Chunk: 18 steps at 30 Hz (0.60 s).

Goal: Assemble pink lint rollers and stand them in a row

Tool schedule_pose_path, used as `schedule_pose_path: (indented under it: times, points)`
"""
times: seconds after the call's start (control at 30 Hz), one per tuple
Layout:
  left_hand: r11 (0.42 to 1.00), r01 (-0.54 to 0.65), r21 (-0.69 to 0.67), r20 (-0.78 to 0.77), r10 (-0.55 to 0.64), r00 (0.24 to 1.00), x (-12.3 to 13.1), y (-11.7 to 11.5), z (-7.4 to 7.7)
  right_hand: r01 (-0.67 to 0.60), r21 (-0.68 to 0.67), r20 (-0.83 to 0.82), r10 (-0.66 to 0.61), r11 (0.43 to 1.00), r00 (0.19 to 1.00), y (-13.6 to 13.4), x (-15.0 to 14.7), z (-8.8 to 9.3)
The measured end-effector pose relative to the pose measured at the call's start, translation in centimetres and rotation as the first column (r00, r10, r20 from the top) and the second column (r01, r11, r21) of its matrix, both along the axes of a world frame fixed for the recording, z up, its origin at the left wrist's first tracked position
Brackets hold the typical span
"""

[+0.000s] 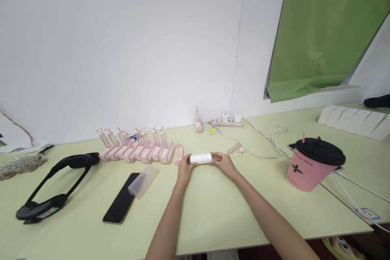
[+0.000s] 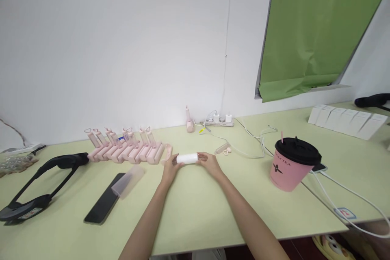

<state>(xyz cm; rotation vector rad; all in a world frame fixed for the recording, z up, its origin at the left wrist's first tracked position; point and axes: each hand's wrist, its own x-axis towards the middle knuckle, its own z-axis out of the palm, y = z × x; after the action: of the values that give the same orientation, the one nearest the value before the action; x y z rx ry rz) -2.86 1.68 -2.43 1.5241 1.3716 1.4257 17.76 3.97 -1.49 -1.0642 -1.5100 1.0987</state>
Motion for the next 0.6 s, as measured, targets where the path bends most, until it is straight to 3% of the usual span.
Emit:
schedule_pose_path:
  times: [0.2, 0.27, 0.33, 0.43, 0.6]
  points:
    - [1.0, -0.021, -0.003, -0.033, 0.021, 0.999, 0.0, -0.2, 0.4, 0.07, 0.068, 0.19, -0.082, 0.995, 0.978, 0.2, 0.3, 0.0]
    - [0.999, -0.043, 0.018, -0.09, 0.044, 0.995, -0.1, -0.3, 0.5, 0.135, 0.193, 0.34, -0.195, 0.972, 0.92, -0.1, 0.5, 0.2]
    - [0.997, -0.062, 0.046, -0.137, 0.068, 0.988, -0.1, -0.4, 0.6, 0.156, 0.344, 0.49, -0.319, 0.926, 0.811, -0.5, 0.9, 0.3]
    - [0.996, -0.056, 0.07, -0.171, 0.067, 0.983, -0.1, -0.5, 0.5, 0.077, 0.458, 0.621, -0.381, 0.886, 0.685, -1.2, 1.2, 0.6]
    - [0.998, 0.065, 0.017, -0.183, -0.061, 0.981, 0.0, -0.4, 0.3, -0.145, 0.476, 0.661, -0.244, 0.867, 0.71, -1.7, 0.9, 1.0]
